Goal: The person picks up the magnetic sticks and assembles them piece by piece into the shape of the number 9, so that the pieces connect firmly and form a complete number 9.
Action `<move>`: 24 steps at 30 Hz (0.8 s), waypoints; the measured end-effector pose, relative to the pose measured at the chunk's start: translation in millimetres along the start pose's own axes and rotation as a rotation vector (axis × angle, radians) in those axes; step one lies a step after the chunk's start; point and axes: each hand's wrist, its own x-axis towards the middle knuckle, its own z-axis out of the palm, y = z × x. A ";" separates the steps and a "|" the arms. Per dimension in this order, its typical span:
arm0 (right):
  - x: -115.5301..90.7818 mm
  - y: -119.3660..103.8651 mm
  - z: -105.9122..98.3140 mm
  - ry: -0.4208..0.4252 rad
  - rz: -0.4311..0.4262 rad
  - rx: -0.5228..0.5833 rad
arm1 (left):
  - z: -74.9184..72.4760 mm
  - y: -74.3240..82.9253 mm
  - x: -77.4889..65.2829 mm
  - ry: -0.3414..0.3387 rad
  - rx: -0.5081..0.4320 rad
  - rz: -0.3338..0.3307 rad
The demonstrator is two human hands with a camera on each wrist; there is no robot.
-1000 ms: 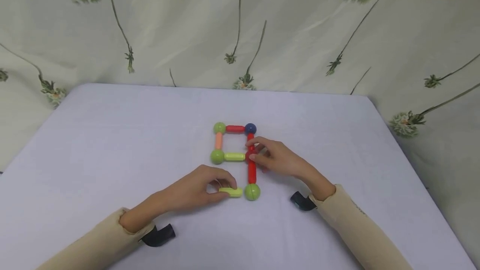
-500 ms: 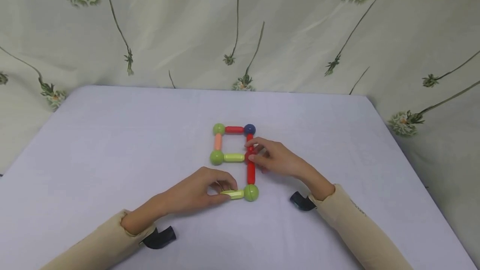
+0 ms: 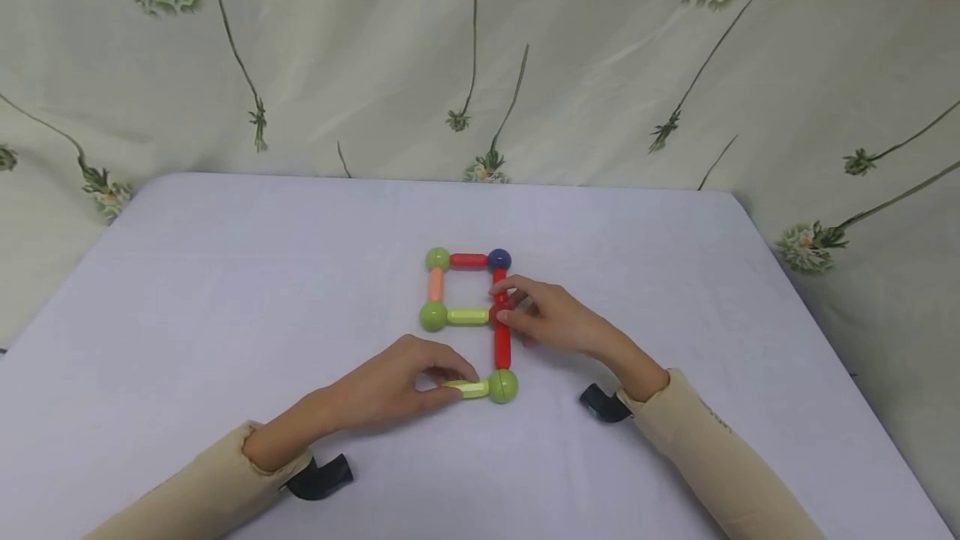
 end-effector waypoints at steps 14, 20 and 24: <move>2.3 0.8 0.7 -0.005 0.003 -0.003 | -0.2 0.8 -1.1 0.013 0.030 -0.003; 1.8 2.3 -3.0 -0.032 0.007 -0.021 | -8.9 3.4 -4.9 0.057 0.106 0.007; -2.1 3.9 -11.4 -0.018 -0.002 -0.082 | -25.9 6.8 -12.7 0.143 0.154 0.028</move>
